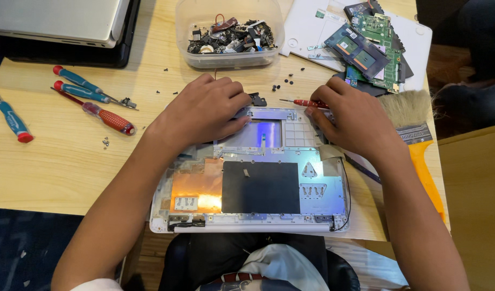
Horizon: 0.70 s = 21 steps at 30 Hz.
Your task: The person uses a screwdriver to remove screws from a laptop motherboard and lifts it out of the chassis. They then proceed to unscrew and remove a metal bracket and a small circuit board from the laptop's interior, placing the removed components on the table.
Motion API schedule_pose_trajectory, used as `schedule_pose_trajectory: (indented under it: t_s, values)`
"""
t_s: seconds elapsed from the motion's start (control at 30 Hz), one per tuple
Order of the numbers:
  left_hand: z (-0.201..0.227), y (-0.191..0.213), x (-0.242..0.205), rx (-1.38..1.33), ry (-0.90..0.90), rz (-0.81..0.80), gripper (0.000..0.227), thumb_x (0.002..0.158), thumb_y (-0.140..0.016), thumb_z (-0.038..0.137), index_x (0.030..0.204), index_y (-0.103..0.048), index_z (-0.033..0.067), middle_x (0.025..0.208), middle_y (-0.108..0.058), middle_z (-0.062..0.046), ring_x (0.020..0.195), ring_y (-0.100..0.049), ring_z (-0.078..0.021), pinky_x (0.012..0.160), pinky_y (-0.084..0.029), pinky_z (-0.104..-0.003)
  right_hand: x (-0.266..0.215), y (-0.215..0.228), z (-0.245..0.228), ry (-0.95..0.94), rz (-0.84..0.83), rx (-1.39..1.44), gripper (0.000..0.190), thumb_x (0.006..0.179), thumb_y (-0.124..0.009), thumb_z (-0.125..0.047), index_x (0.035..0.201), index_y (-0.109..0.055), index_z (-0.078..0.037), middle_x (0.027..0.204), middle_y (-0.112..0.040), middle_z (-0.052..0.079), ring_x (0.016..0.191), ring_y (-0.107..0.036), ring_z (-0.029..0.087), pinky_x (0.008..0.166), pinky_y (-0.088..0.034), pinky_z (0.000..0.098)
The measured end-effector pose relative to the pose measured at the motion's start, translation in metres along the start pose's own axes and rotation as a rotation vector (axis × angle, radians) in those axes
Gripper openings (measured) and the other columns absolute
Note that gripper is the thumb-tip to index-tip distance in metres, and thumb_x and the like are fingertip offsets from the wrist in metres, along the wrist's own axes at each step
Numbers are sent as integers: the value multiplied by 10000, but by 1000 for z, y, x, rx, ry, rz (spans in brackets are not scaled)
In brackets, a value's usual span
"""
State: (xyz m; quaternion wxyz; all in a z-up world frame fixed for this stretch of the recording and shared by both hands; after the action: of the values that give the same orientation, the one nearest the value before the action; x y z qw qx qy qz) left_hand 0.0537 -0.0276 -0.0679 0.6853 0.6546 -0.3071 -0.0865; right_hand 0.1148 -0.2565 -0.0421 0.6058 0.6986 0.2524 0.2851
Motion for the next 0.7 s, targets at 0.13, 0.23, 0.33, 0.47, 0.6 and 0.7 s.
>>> schedule_pose_trajectory:
  t_s: [0.13,0.23,0.33,0.47,0.6,0.7]
  values:
    - [-7,12,0,-43,74,37,187,957,-516,296,966,-620,140,859,-596,-27,871,-615,-227,737,-458,-374,-1,2,-2,-3,29,6,177,945,-581,-282,1024,-618,-128,932,-574,93,763,-641,419,618,-524,504]
    - [-18,6,-3,20,124,55,159,935,-565,285,984,-626,147,872,-601,-19,893,-618,-224,736,-458,-378,0,1,-3,-8,25,-7,185,944,-578,-304,1028,-617,-144,930,-573,76,763,-642,403,621,-525,495]
    - [-24,1,-5,-56,230,-49,178,948,-562,319,957,-672,179,884,-607,-3,893,-616,-220,781,-449,-395,0,1,-5,0,18,-9,177,945,-580,-285,1028,-631,-137,919,-588,78,757,-650,391,616,-528,481]
    - [-28,0,-3,-165,302,-22,145,909,-624,340,942,-671,206,881,-608,2,880,-622,-245,740,-472,-421,1,0,-7,-4,-3,8,177,933,-587,-272,1024,-642,-130,923,-597,87,754,-654,390,616,-526,472]
    - [-34,-7,-1,-142,352,13,125,897,-647,364,911,-639,240,838,-576,27,865,-616,-239,712,-479,-428,1,0,-8,-10,-12,15,180,937,-581,-270,1030,-639,-127,931,-597,89,753,-656,386,617,-526,468]
    - [-35,-3,-1,-176,390,9,116,895,-658,334,895,-634,221,788,-569,31,815,-635,-243,699,-485,-424,1,-1,-7,-13,-14,12,183,941,-575,-275,1030,-639,-129,938,-602,87,749,-658,379,617,-529,465]
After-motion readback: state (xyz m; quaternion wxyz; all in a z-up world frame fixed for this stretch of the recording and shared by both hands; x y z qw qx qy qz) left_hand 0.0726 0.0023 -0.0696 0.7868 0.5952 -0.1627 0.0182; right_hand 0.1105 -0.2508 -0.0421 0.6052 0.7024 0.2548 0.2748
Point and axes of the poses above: each hand's wrist, its own x-axis towards the middle knuckle, its own y-axis out of the back of the hand, z = x × y, the point moved 4 cm from there along x, towards the middle knuckle
